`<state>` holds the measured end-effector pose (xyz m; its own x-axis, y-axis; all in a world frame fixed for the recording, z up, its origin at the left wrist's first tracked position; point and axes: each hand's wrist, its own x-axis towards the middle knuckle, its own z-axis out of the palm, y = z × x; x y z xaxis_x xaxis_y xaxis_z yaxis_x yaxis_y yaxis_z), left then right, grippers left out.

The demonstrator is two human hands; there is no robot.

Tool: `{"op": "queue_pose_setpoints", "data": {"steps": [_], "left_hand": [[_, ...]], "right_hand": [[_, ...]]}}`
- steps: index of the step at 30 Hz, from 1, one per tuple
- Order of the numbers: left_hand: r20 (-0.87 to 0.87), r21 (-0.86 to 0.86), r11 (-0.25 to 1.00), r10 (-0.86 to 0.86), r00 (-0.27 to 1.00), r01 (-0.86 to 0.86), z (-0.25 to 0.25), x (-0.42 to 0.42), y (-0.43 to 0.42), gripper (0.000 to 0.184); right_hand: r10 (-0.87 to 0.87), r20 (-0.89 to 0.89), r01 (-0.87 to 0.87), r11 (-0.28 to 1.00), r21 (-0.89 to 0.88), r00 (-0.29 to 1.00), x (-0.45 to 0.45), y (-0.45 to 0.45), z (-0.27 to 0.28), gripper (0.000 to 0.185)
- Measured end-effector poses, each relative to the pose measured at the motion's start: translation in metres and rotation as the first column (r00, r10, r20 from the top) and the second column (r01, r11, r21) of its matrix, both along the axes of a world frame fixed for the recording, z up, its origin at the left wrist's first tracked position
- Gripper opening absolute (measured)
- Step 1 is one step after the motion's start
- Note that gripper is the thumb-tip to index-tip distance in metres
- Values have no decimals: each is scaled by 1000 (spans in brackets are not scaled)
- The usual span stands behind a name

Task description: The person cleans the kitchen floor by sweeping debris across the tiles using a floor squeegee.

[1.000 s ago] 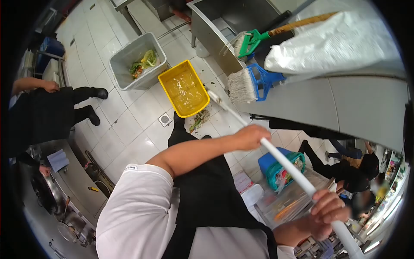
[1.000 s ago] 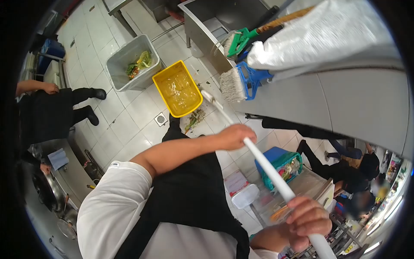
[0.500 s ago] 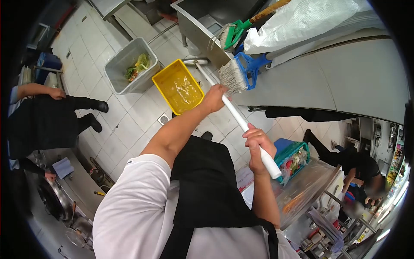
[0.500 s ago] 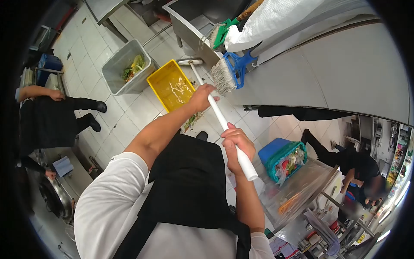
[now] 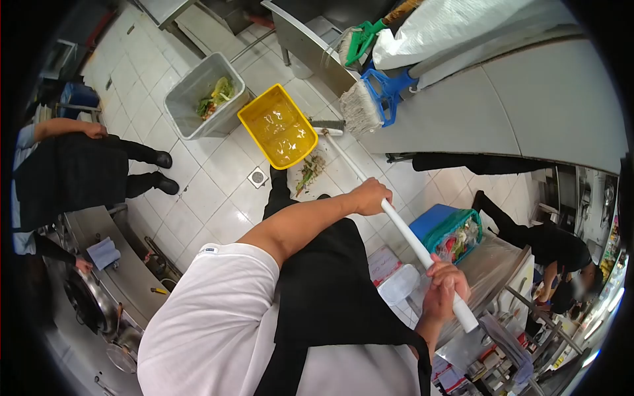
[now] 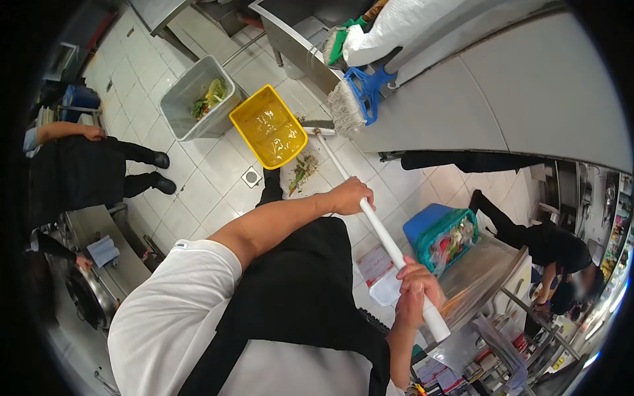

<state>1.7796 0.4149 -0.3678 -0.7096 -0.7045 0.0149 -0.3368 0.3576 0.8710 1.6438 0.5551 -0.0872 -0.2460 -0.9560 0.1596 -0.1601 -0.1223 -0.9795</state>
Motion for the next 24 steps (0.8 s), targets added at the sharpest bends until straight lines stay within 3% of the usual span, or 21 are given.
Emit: {"op": "queue_pose_setpoints", "data": {"steps": [7,11,14,16,17,20,22,23,24], "left_hand": [[-9,52,983,-175,985,175,24,-25,58,30],[-46,88,967,-236,971,239,60,-36,72,24],[-102,155,960,-219,970,233,91,-44,68,19],[-161,120,940,-299,941,319,91,-54,59,16],[-161,124,942,-290,943,311,89,-57,59,16],[-189,-127,989,-94,978,70,67,-56,62,20],[-74,-69,993,-96,993,91,57,-40,71,24],[34,-4,992,-123,992,124,53,-29,77,28],[12,11,991,-137,990,137,48,-21,85,34]], "right_hand": [[-91,-12,91,995,28,996,-8,52,36,32],[-40,27,41,999,-23,999,-22,67,66,39],[-1,-46,-9,975,-222,999,-32,72,83,51],[65,-53,-76,965,-249,996,-36,75,78,52],[126,-63,-138,952,-272,990,-38,75,73,53],[176,-134,-198,965,-174,975,-20,57,37,46],[199,-161,-219,969,-116,967,-7,53,27,46],[279,-128,-294,949,-117,952,-2,52,27,37],[351,-98,-361,924,-127,931,4,51,28,29]]}}
